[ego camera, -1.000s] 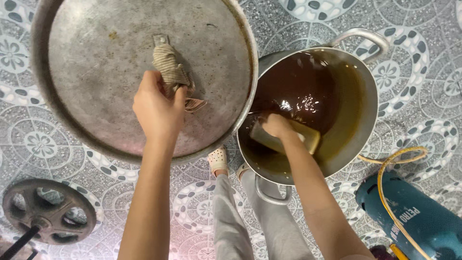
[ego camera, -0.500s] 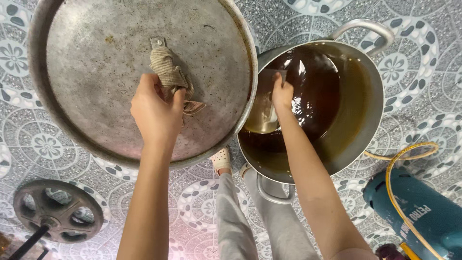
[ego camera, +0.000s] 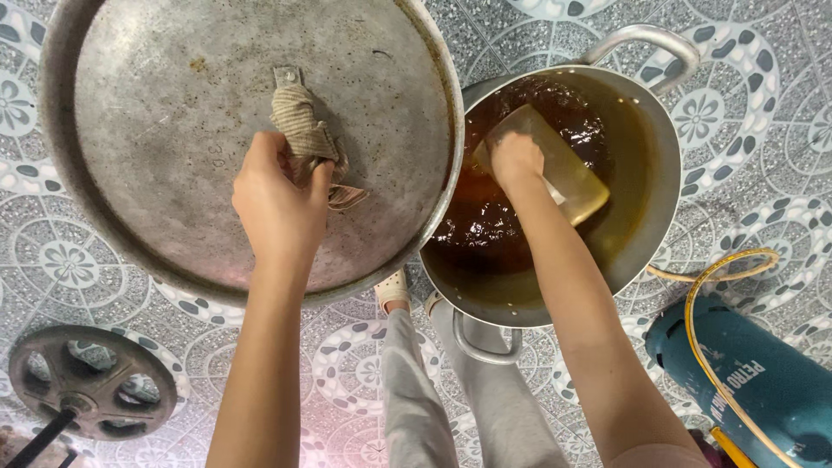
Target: The person adds sausage slices to black serving bowls with tongs, ladles hot broth from a large pot into a plastic pitcher, and pours the broth into the bowls. They then retrieve frozen meat from a chest freezer, add the meat to the bowls, place noodle blocks into the bowls, squeeze sauce over them, and stack the bowl lids into a yellow crate.
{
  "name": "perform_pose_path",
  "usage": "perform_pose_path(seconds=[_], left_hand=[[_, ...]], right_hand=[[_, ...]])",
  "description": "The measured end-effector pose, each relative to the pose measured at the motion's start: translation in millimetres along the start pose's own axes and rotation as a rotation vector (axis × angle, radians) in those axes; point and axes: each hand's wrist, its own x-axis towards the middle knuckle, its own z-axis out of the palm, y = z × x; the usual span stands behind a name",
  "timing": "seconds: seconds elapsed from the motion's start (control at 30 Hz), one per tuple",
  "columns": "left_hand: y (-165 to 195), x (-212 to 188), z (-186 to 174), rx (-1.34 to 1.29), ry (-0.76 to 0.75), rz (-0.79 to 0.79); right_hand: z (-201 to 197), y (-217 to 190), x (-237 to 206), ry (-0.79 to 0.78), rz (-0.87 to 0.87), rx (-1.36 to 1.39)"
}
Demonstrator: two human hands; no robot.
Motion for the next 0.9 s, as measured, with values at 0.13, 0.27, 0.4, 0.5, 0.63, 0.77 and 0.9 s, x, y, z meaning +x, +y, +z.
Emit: perform_pose_path(seconds=[0.13,0.27,0.4,0.5,0.63,0.77,0.9], left_hand=[[2.4,-3.6,0.7,-0.017,-0.018,-0.03],[3.0,-4.4,-0.3,-0.018,-0.023,-0.032],[0.0,-5.2,-1.6,0.0,-0.025,-0.026],[-2.4,-6.9,-1.3,-0.016,-0.02,-0.047],[-3.6,-10.0,-0.6,-0.051,-0.009,-0.054],[-2.6,-12.6,-0.5,-0.046,-0.014,-0.082],[-2.0,-14.3,0.3,-0.069,-0.042,-0.117]], right_hand=[[11.2,13.0,-0.7,-0.129,-0.092,-0.239],[21.5,20.6,-3.3,-0.271,-0.161,-0.439],[34.1,29.4,-16.1,-0.45,-0.25,-0.426],[42.1,30.4,-29.1,-0.503,-0.206,-0.303],[58.2,22.8,-39.4,-0.407,-0.21,0.166],[69.8,16.0,-34.7,-0.196,-0.214,0.59],[67.7,10.8,-30.0,-0.046,-0.066,0.678]])
